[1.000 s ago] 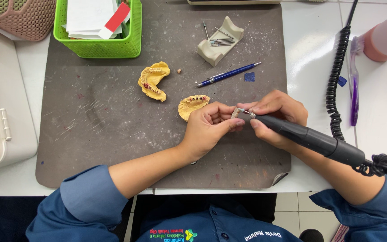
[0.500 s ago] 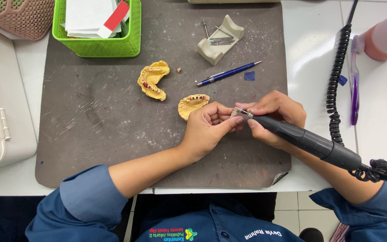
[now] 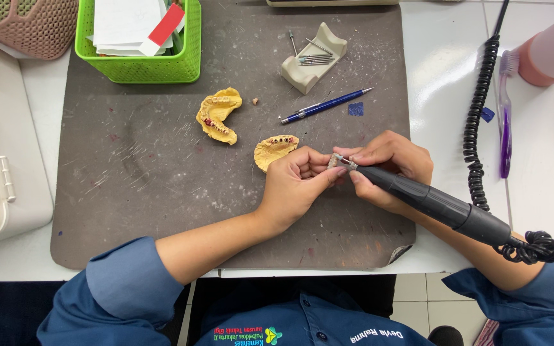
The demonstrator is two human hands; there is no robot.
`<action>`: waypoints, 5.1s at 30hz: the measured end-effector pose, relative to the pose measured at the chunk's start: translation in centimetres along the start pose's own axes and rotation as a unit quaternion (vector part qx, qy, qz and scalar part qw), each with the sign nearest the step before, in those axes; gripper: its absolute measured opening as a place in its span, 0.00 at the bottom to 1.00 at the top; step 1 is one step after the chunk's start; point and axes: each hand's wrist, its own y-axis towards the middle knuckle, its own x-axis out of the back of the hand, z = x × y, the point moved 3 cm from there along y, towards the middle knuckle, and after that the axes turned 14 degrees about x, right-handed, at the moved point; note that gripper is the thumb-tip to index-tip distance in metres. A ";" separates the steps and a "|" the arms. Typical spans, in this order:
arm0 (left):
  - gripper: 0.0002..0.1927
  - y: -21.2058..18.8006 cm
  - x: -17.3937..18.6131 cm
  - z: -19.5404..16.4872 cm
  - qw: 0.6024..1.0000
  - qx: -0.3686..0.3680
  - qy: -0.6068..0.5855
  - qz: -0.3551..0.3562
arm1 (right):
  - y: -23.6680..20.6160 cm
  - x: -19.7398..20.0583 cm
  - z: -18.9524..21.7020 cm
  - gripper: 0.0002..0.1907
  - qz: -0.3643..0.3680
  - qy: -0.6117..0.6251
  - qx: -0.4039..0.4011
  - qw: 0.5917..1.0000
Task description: The person separates a yellow dental mold into two halves and then uses a rotary handpiece to grind and shape a small tooth-like component. The person then brushes the component with a toothbrush.
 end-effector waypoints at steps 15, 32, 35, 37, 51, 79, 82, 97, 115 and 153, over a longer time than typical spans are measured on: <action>0.07 -0.2 0.2 0.0 0.999 -0.024 0.039 -0.026 | 0.1 -0.3 -0.1 0.09 0.001 -0.016 0.008 1.000; 0.06 -0.3 0.1 -0.2 0.998 -0.021 0.043 -0.044 | -0.2 -0.2 -0.4 0.08 -0.006 -0.015 -0.034 0.999; 0.06 -0.4 0.0 -0.3 0.997 -0.036 0.048 -0.043 | 0.0 -0.3 -0.2 0.09 0.007 0.008 0.004 1.000; 0.06 -0.4 0.1 -0.3 0.997 -0.032 0.053 -0.047 | 0.0 -0.3 -0.2 0.09 0.003 0.002 -0.004 1.000; 0.05 -0.5 0.1 0.0 0.998 -0.029 0.031 -0.040 | -0.1 -0.4 -0.2 0.09 -0.006 -0.015 -0.008 1.000; 0.07 -0.4 0.0 0.0 1.000 0.009 -0.005 -0.014 | -0.1 -0.5 0.4 0.10 -0.008 -0.015 0.019 1.000; 0.07 -0.4 0.0 -0.1 1.000 0.008 0.000 -0.016 | -0.1 -0.4 0.5 0.10 -0.004 -0.031 0.006 0.999; 0.06 -0.6 0.0 -0.7 0.997 -0.025 0.055 -0.041 | 0.0 -0.4 0.4 0.08 -0.009 -0.032 -0.017 0.999; 0.10 -1.1 0.3 -2.5 0.972 -0.124 0.171 -0.103 | -0.4 0.5 0.0 0.06 -0.016 0.042 -0.055 0.997; 0.10 -1.2 0.0 -1.9 0.984 -0.104 0.131 -0.059 | -0.2 0.4 0.3 0.07 0.018 -0.001 -0.022 1.000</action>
